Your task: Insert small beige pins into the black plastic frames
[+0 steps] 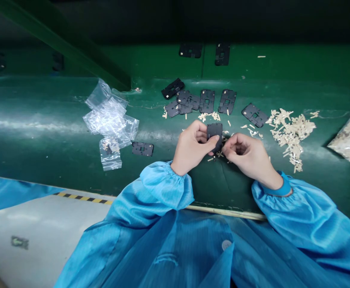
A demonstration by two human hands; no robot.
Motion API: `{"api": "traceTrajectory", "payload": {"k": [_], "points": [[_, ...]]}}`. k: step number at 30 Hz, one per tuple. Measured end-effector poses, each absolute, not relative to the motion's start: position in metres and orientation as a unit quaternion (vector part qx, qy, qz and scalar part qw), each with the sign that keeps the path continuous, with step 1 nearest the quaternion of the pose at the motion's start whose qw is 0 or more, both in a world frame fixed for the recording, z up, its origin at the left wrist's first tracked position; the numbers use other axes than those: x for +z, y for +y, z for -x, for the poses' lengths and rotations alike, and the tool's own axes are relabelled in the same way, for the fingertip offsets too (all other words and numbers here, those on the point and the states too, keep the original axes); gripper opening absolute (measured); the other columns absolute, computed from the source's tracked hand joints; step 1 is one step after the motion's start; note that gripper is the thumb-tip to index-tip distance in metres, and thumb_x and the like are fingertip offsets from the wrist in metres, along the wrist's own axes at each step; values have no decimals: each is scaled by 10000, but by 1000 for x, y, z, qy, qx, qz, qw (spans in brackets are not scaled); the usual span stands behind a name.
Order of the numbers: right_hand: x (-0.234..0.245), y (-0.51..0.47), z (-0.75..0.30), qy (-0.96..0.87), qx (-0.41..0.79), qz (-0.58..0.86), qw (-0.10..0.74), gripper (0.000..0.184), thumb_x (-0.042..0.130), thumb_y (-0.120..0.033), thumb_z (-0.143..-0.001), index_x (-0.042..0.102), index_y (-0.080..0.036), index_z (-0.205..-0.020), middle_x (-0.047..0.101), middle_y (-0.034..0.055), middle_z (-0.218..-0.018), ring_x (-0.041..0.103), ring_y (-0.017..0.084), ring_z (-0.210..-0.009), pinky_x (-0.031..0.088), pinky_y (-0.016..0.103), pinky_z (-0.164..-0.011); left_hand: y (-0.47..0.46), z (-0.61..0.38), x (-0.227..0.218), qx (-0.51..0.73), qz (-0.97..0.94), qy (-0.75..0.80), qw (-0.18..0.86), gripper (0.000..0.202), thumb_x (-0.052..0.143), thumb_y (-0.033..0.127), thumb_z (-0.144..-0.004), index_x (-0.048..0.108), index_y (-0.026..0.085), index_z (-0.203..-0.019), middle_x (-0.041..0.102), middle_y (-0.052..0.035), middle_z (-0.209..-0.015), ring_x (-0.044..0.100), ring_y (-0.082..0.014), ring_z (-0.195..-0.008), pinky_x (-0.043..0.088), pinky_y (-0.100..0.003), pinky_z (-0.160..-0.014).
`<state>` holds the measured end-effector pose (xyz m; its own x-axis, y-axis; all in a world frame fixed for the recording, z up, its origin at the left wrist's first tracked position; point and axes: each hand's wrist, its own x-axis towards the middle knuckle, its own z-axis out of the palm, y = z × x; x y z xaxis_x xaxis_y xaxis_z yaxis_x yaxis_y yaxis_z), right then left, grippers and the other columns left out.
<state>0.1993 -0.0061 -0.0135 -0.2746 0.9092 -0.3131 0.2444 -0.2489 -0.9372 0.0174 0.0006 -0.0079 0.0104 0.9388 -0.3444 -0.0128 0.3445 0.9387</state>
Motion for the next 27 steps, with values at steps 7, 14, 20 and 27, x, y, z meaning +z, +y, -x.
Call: {"api": "traceTrajectory", "payload": {"k": [7, 14, 20, 27], "points": [[-8, -4, -199, -537, 588, 535, 280, 62, 693, -217, -788, 651, -176, -767, 666, 6, -690, 527, 105, -571, 406, 244, -538, 1, -18, -6, 410, -401, 566, 592, 320, 773, 249, -764, 457, 206, -797, 654, 41, -680, 607, -79, -535, 544, -168, -435], [-10, -4, -197, -530, 587, 544, 281, 44, 687, -198, -764, 647, -181, -761, 666, 0, -683, 530, 109, -574, 400, 250, -543, 1, -18, -7, 420, -405, 556, 592, 321, 765, 250, -768, 448, 210, -793, 650, 38, -675, 619, -94, -545, 557, -187, -424], [-12, -5, -197, -524, 585, 552, 280, 48, 685, -197, -749, 641, -180, -758, 673, 4, -695, 537, 116, -588, 407, 260, -557, 0, -18, -7, 418, -407, 554, 594, 353, 777, 266, -764, 428, 215, -783, 640, 48, -664, 609, -83, -535, 545, -172, -432], [-14, -6, -197, -528, 584, 550, 278, 59, 686, -177, -753, 627, -184, -760, 665, -6, -691, 525, 109, -584, 396, 256, -551, -1, -18, -8, 417, -406, 547, 602, 352, 790, 297, -764, 451, 208, -792, 668, 33, -710, 629, -87, -573, 552, -171, -459]]}}
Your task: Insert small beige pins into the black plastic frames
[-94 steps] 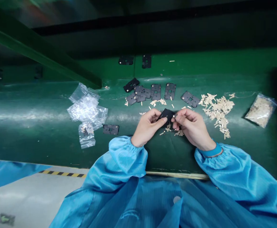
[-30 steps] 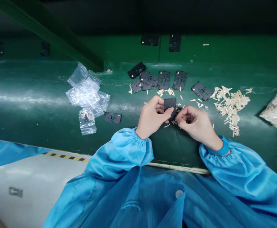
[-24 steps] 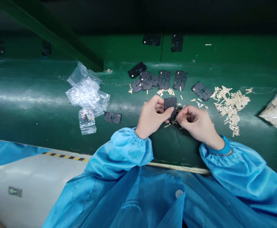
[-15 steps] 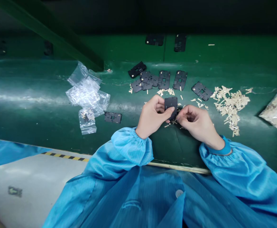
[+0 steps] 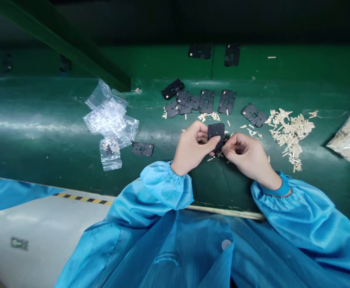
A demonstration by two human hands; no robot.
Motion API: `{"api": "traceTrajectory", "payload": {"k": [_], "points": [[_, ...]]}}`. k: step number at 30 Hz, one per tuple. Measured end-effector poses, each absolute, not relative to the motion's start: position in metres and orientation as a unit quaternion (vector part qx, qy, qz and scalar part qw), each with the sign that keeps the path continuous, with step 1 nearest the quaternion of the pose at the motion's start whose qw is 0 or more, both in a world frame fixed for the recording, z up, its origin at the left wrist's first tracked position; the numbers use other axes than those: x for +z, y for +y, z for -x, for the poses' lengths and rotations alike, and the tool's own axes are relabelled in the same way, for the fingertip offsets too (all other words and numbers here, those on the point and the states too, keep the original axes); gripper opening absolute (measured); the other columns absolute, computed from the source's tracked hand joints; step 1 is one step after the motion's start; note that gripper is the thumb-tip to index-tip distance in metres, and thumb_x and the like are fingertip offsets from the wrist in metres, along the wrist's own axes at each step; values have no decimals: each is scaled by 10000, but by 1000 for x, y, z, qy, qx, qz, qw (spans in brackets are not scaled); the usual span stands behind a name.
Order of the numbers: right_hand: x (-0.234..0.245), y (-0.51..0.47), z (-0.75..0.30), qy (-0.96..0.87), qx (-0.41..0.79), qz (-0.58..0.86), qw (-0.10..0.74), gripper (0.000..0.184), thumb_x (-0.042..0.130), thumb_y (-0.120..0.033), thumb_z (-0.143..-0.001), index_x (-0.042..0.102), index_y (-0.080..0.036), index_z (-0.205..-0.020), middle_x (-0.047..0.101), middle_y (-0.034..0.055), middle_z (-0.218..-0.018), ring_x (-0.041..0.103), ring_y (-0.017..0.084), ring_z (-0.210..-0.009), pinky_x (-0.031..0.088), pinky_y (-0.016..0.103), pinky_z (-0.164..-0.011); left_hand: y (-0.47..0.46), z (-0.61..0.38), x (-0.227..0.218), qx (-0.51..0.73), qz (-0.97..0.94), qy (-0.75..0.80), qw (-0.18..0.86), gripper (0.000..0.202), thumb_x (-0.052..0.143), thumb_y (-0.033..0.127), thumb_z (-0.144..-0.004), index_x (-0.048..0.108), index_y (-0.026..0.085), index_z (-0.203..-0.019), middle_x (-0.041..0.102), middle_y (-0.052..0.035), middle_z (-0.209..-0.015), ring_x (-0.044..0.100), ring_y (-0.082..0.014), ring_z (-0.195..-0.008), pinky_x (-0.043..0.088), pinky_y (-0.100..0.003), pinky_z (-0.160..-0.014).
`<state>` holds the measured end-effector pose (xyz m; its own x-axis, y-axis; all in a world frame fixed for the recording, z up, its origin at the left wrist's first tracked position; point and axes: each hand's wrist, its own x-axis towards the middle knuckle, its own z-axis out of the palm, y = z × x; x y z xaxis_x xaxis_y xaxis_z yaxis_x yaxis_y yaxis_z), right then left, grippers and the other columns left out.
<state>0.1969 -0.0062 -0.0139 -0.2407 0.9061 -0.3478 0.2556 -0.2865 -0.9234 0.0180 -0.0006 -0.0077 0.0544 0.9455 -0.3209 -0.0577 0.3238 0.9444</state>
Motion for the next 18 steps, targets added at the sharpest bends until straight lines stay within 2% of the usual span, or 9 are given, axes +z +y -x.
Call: {"api": "traceTrajectory", "payload": {"k": [7, 11, 18], "points": [[-11, -5, -198, -518, 589, 554, 281, 92, 715, -222, -770, 632, -186, -753, 682, 11, -696, 535, 119, -588, 405, 260, -547, 0, -16, -6, 424, -394, 540, 611, 427, 828, 378, -751, 437, 211, -781, 634, 49, -677, 611, -86, -559, 556, -183, -462], [-6, -3, -198, -501, 619, 536, 280, 151, 739, -264, -774, 616, -186, -735, 640, -5, -648, 507, 105, -550, 385, 250, -519, 1, -15, -6, 417, -376, 533, 633, 487, 862, 441, -718, 438, 212, -788, 633, 49, -677, 599, -88, -546, 554, -196, -453], [-3, -3, -199, -452, 682, 497, 288, 94, 708, -204, -754, 619, -180, -733, 582, -42, -603, 474, 81, -497, 350, 231, -484, 0, -13, -5, 411, -352, 521, 660, 519, 878, 473, -704, 437, 212, -783, 594, 72, -635, 567, -76, -510, 537, -183, -430]]}}
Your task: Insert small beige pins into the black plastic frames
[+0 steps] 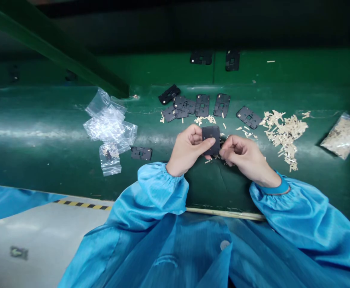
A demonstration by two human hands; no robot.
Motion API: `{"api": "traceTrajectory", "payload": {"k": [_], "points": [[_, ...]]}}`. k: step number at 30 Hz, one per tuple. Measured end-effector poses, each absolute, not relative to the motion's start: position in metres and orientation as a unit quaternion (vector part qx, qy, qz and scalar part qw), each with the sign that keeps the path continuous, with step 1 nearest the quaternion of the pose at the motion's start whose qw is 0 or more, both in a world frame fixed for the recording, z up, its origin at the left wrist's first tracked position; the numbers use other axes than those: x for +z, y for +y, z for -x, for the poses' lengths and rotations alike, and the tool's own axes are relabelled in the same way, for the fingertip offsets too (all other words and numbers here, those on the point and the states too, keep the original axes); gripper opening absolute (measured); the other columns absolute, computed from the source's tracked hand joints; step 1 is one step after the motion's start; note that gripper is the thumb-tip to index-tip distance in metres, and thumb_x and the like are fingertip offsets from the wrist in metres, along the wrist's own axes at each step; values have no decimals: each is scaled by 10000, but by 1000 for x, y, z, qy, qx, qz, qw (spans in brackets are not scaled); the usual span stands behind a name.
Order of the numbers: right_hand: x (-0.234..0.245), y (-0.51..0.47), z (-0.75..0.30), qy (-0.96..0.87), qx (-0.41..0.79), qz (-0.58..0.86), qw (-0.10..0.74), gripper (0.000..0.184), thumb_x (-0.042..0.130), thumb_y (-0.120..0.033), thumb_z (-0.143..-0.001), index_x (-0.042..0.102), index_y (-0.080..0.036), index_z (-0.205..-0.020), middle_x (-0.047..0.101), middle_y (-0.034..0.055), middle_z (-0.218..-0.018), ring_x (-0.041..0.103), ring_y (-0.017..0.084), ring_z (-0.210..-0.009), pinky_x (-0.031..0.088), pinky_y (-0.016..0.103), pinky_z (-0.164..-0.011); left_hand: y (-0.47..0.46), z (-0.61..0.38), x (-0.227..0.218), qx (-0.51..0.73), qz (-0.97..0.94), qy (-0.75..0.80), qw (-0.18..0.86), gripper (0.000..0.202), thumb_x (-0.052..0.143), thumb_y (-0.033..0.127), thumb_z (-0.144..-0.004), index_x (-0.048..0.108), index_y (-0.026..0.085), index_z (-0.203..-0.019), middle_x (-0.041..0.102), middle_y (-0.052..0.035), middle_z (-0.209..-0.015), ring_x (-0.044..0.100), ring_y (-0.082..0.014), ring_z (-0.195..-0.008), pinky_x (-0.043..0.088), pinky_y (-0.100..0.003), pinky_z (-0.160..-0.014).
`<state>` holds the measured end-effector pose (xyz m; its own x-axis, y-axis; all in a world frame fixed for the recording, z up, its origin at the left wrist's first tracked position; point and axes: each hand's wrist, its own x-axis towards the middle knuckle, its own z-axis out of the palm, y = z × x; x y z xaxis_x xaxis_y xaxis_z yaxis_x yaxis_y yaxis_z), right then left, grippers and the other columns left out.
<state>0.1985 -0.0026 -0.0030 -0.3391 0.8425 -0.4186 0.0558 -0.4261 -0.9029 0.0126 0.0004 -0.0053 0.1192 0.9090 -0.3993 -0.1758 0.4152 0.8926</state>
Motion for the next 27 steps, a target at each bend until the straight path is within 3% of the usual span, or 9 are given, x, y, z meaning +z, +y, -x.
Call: {"api": "traceTrajectory", "payload": {"k": [4, 10, 20, 27], "points": [[-4, -4, -198, -435, 699, 483, 299, 119, 719, -228, -772, 615, -182, -737, 579, -43, -606, 468, 75, -491, 343, 227, -479, -1, -13, -4, 416, -337, 518, 667, 504, 878, 450, -714, 439, 213, -787, 553, 91, -602, 548, -72, -499, 529, -172, -419], [-3, -5, -196, -425, 710, 466, 313, 190, 746, -287, -815, 601, -187, -745, 554, -52, -589, 455, 75, -487, 326, 227, -481, -1, -12, -4, 412, -333, 508, 680, 478, 859, 449, -742, 450, 209, -795, 641, 63, -665, 585, -74, -519, 523, -164, -432], [-11, -7, -201, -412, 737, 435, 312, 212, 756, -320, -857, 610, -189, -779, 579, -41, -654, 457, 77, -511, 335, 239, -499, -2, -10, -5, 409, -328, 501, 688, 461, 851, 442, -752, 462, 203, -818, 646, 60, -675, 580, -69, -515, 533, -168, -443], [-1, -4, -200, -460, 700, 463, 290, 279, 766, -401, -850, 588, -194, -795, 533, -50, -633, 463, 92, -535, 347, 248, -514, -2, -11, -7, 396, -317, 515, 691, 495, 861, 452, -731, 439, 207, -813, 628, 68, -674, 581, -69, -529, 533, -165, -445]]}}
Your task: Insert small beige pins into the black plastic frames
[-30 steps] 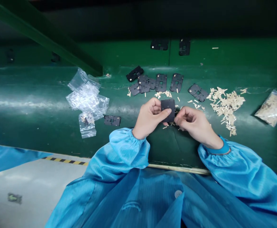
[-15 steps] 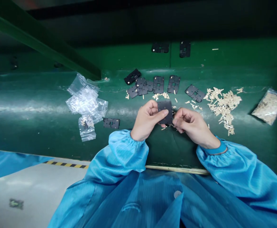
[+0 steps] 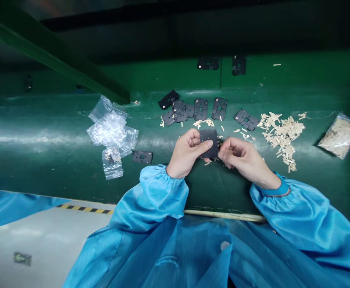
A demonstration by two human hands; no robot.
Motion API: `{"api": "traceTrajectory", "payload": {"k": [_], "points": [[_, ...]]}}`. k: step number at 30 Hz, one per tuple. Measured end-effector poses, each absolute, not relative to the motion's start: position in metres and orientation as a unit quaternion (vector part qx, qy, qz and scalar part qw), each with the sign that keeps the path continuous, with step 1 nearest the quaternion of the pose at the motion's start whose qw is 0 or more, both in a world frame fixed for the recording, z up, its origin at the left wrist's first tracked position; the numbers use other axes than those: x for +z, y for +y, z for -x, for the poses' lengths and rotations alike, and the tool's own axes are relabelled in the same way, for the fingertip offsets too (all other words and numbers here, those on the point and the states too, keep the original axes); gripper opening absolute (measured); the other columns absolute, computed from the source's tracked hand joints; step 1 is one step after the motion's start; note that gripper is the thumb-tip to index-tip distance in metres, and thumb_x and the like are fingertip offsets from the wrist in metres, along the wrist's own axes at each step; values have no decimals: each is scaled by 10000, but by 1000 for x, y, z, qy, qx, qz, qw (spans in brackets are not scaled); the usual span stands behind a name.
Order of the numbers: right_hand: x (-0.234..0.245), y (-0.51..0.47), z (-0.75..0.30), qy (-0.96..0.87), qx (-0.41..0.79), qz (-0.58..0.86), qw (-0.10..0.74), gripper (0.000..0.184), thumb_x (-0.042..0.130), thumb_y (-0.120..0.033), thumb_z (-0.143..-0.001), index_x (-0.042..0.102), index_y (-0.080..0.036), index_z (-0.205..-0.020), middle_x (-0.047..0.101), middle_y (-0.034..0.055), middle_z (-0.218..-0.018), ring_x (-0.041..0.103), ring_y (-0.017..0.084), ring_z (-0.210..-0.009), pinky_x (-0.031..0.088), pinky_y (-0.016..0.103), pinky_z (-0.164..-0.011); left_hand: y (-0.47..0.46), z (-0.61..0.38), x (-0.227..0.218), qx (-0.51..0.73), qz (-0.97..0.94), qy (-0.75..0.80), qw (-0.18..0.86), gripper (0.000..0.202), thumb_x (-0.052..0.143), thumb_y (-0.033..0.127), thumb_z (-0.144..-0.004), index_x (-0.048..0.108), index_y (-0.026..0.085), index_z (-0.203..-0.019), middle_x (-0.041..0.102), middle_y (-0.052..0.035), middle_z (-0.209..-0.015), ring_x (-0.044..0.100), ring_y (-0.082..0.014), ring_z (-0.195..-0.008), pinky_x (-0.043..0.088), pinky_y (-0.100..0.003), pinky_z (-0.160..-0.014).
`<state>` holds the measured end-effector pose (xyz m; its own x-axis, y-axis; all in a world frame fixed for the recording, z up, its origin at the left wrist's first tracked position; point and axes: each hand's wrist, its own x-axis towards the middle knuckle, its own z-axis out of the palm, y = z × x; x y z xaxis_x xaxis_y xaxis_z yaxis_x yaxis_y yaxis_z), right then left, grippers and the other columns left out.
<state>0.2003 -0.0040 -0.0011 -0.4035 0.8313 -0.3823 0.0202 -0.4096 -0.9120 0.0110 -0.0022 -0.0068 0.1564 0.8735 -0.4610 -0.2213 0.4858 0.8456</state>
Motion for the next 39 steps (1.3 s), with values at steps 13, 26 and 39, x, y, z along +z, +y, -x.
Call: {"api": "traceTrajectory", "payload": {"k": [13, 26, 39], "points": [[-5, -8, -200, -447, 730, 419, 304, 306, 670, -475, -955, 576, -207, -842, 532, -50, -648, 451, 99, -548, 340, 259, -552, -2, -12, -7, 415, -315, 497, 693, 452, 859, 435, -744, 484, 193, -820, 659, 54, -698, 599, -69, -539, 523, -158, -443], [-9, -13, -195, -302, 820, 321, 366, 247, 774, -330, -901, 570, -209, -833, 524, -78, -628, 456, 64, -494, 326, 222, -522, -6, -17, -5, 421, -237, 438, 758, 382, 852, 371, -780, 532, 184, -873, 626, 56, -691, 569, -53, -519, 510, -139, -441], [-13, -21, -191, -487, 655, 372, 442, 162, 782, -291, -893, 641, -217, -926, 626, -28, -729, 573, 91, -560, 453, 233, -534, -12, -24, 2, 434, -142, 433, 777, 411, 892, 385, -720, 566, 180, -865, 710, 32, -779, 663, -71, -623, 548, -136, -526]]}}
